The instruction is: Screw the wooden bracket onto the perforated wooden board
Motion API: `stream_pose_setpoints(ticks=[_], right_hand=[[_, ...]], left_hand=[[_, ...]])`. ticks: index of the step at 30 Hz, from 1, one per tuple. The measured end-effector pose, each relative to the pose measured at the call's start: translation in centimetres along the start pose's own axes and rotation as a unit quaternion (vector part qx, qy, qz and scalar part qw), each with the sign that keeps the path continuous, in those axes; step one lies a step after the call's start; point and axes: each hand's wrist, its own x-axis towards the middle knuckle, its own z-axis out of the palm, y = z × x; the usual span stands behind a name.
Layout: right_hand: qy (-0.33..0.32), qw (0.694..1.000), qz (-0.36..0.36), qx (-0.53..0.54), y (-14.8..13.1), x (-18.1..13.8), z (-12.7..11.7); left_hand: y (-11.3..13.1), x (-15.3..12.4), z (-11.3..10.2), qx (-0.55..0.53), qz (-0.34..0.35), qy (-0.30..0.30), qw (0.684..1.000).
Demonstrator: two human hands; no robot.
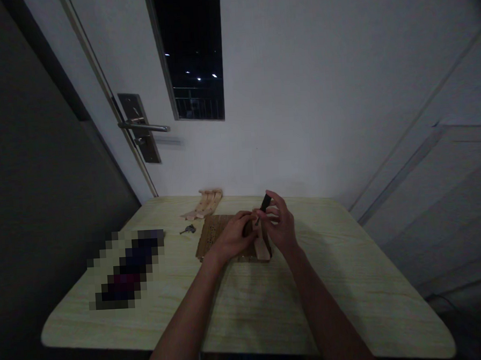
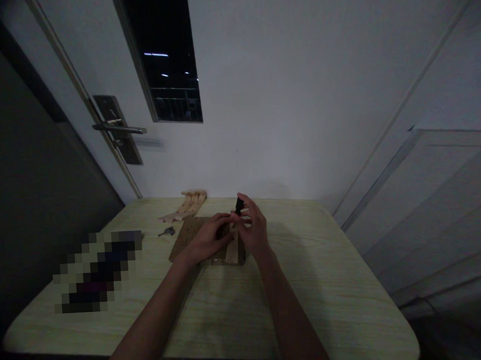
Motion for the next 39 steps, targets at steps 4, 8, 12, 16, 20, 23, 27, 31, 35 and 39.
stream_pose_setpoints(ticks=[4, 8, 12, 16, 20, 23, 27, 31, 35, 39], right_hand=[[-0.032, 0.999, -0.036, 0.004, -0.44, -0.07, -0.28], [-0.041, 0.998, -0.045, 0.016, -0.58, -0.04, -0.44], [-0.038, 0.999, -0.033, 0.013, -0.36, -0.02, -0.33], [-0.033, 0.999, -0.028, 0.012, -0.33, 0.01, -0.17], [-0.020, 1.000, -0.020, 0.003, -0.27, 0.02, -0.07], [-0.003, 1.000, -0.019, -0.003, -0.02, 0.03, 0.01], [-0.003, 1.000, -0.027, -0.010, 0.16, -0.02, 0.00], [-0.024, 0.999, -0.047, -0.013, -0.15, -0.19, -0.17], [-0.039, 0.998, -0.042, -0.003, -0.37, -0.29, -0.28], [-0.034, 0.999, -0.034, -0.002, -0.15, -0.28, -0.20]], left_hand=[[0.11, 0.10, -0.01, -0.002, 0.000, 0.004, 1.000], [0.12, 0.16, -0.05, 0.000, 0.000, -0.002, 1.000], [-0.14, 0.08, 0.04, -0.004, 0.005, 0.001, 1.000], [-0.18, -0.11, 0.07, -0.006, 0.005, 0.002, 1.000], [0.03, -0.16, -0.02, -0.015, 0.006, -0.003, 1.000], [0.15, -0.13, -0.07, -0.013, -0.004, -0.001, 1.000], [0.24, -0.12, -0.08, -0.009, -0.017, -0.007, 1.000], [0.16, -0.14, -0.01, -0.013, -0.011, -0.003, 1.000], [-0.05, -0.12, 0.05, -0.008, -0.011, -0.004, 1.000], [-0.11, -0.08, 0.05, -0.012, -0.004, -0.005, 1.000]])
